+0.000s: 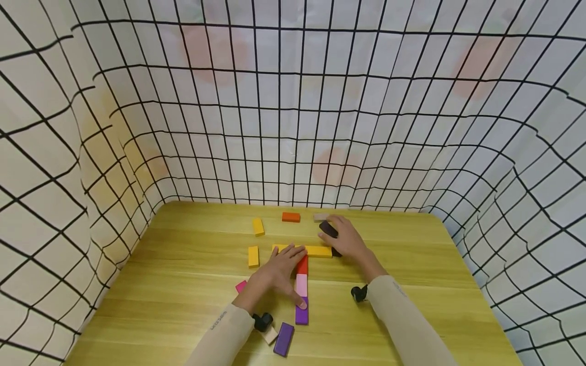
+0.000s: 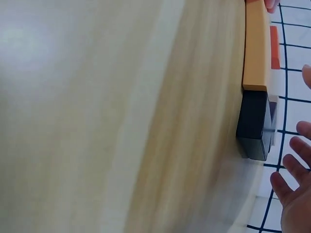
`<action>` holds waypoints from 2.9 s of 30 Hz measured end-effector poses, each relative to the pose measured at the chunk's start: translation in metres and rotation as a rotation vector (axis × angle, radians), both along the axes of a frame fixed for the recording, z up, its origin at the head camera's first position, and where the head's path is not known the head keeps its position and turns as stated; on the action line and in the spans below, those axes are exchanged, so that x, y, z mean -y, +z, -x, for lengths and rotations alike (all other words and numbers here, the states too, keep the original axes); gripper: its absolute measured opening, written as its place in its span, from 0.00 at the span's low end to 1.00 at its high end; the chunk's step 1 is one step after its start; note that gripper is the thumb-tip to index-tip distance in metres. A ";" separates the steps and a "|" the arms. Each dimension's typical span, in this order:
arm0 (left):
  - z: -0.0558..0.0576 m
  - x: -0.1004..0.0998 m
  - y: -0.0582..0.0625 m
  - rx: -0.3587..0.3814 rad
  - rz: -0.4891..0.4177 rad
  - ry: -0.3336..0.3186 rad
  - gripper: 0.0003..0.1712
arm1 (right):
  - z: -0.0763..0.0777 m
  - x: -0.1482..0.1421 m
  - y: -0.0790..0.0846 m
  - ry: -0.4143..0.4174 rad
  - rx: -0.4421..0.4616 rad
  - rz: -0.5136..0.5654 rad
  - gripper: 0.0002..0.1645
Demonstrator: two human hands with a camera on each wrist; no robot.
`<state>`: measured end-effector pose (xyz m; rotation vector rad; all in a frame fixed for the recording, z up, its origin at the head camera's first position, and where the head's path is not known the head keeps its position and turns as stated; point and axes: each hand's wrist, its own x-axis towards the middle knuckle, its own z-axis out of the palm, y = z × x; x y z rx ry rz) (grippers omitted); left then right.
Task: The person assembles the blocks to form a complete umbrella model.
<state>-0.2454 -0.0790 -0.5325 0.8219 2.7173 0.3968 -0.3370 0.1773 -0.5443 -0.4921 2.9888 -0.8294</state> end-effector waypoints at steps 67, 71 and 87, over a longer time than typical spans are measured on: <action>0.000 0.001 -0.003 0.000 0.014 0.006 0.83 | 0.006 0.028 -0.014 0.101 0.029 -0.109 0.52; 0.000 0.001 -0.002 0.001 0.011 0.007 0.83 | 0.006 0.027 -0.014 0.107 0.021 -0.104 0.52; 0.000 0.000 -0.004 0.001 0.018 0.003 0.83 | 0.006 0.024 -0.018 0.125 0.020 -0.121 0.53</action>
